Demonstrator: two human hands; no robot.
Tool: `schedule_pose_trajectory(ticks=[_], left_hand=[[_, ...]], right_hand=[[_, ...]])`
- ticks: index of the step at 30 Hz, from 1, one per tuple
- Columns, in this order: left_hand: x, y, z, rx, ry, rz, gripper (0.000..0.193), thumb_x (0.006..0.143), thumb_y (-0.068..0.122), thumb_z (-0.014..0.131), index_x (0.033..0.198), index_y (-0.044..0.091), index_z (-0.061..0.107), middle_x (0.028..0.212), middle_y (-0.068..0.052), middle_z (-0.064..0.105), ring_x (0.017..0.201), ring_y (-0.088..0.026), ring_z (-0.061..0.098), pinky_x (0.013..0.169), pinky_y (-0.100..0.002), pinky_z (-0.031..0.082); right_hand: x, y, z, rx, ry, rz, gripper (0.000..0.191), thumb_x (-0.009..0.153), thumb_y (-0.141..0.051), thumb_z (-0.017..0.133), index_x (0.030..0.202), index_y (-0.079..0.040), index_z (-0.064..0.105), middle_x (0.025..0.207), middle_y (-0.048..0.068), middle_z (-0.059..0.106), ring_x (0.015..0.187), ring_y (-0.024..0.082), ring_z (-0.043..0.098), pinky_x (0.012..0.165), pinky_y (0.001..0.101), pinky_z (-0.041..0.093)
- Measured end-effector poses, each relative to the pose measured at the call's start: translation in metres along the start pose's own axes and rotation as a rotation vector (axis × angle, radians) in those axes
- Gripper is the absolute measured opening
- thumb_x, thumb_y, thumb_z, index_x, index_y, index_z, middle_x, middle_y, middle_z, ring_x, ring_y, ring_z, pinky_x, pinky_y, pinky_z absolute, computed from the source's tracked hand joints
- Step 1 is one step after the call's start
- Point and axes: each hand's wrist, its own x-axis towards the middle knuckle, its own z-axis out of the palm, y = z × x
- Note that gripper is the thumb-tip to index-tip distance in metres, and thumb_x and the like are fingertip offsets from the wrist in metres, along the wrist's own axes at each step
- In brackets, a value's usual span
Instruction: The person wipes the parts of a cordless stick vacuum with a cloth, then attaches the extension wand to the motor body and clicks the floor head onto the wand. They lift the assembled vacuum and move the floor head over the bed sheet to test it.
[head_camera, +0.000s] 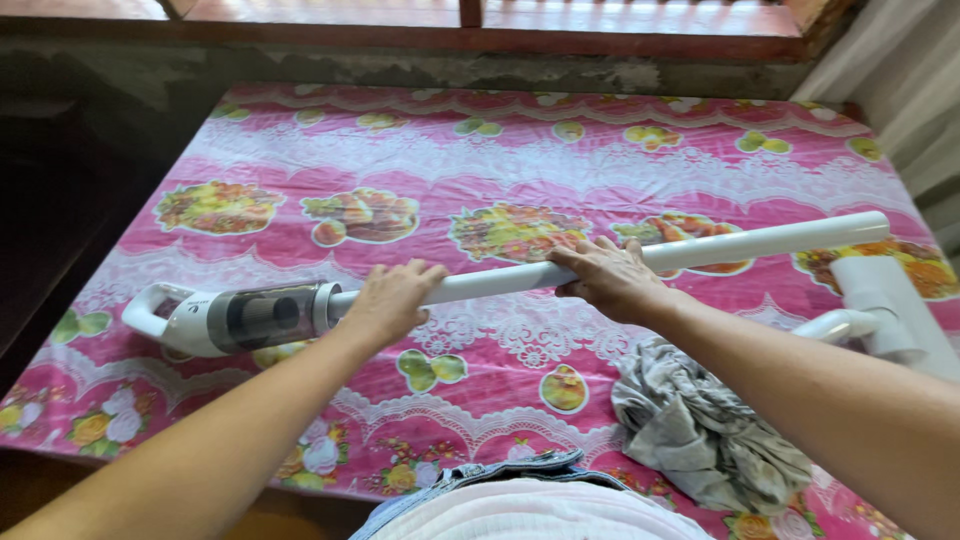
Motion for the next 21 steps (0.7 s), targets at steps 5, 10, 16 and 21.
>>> schedule_pose_trajectory(ticks=[5,10,16,21], left_hand=[[-0.028,-0.062,0.001,-0.162,-0.008,-0.156,0.057,0.088,0.022,0.075,0.140,0.027,0.055,0.124,-0.008,0.066,0.117,-0.030,0.064,0.098,-0.053,0.046],[-0.033,-0.098,0.011,-0.233,-0.030,-0.206,0.047,0.088,0.024,0.073,0.134,0.028,0.065,0.113,-0.010,0.072,0.106,-0.032,0.069,0.088,-0.048,0.053],[-0.023,-0.104,0.037,-0.220,-0.049,-0.194,0.043,0.094,0.020,0.065,0.136,0.029,0.064,0.108,-0.009,0.074,0.101,-0.029,0.073,0.085,-0.047,0.055],[-0.018,-0.091,0.045,-0.159,-0.170,-0.253,0.041,0.095,0.023,0.064,0.135,0.034,0.062,0.113,-0.009,0.071,0.106,-0.031,0.070,0.086,-0.049,0.056]], right_hand=[[0.044,-0.016,0.021,0.011,0.088,-0.162,0.047,0.090,-0.045,0.067,0.134,-0.030,0.058,0.122,0.004,0.063,0.128,0.028,0.052,0.098,0.0647,0.034],[0.090,-0.039,0.033,-0.080,0.021,-0.154,0.048,0.094,-0.043,0.066,0.140,-0.035,0.056,0.126,0.004,0.062,0.129,0.030,0.052,0.106,0.0688,0.034],[0.110,-0.049,0.045,-0.073,-0.172,0.047,0.048,0.094,-0.030,0.068,0.139,-0.040,0.058,0.130,0.004,0.059,0.134,0.027,0.050,0.107,0.0657,0.038],[0.105,-0.041,0.072,-0.024,-0.074,0.000,0.051,0.089,-0.014,0.071,0.135,-0.034,0.065,0.135,0.011,0.057,0.130,0.036,0.050,0.110,0.0507,0.045]])
